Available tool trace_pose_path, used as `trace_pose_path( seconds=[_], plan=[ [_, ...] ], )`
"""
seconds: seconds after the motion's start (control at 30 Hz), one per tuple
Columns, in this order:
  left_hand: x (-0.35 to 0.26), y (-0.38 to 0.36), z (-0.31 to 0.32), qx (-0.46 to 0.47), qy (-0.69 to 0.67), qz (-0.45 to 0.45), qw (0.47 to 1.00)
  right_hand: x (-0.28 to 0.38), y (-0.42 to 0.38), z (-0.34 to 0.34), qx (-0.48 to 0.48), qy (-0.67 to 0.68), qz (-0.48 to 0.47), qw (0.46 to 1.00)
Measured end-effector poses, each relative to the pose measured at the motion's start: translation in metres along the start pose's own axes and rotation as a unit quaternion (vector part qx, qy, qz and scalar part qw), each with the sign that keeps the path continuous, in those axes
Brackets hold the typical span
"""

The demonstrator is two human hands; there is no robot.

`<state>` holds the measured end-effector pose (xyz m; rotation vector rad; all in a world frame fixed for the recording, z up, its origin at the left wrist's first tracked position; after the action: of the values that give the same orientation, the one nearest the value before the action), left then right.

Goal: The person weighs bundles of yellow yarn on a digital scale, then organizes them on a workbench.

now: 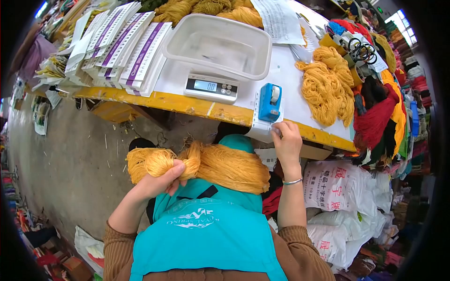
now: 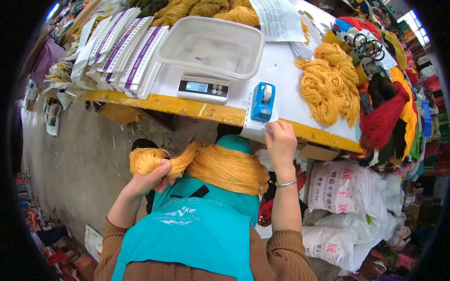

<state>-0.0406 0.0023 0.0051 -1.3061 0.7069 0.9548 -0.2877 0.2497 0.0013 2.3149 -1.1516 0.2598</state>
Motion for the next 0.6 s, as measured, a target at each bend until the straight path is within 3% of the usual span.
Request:
trace_pose_path(
  seconds=[0.6],
  plan=[
    [0.006,0.004,0.003,-0.011,-0.022,-0.004,1.000,0.013,-0.003,0.001,-0.071,-0.055,-0.079,0.993]
  ],
)
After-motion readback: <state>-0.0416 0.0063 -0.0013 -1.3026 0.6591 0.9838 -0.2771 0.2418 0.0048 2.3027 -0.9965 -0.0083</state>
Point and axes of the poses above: each hand's wrist, its own y-axis towards the middle knuckle, its own z-axis out of the palm, x = y × z, the point moved 6 cm from there along y, towards the middle knuckle, and after that the axes turned 1 degree about -x, right-handed, at the moved point
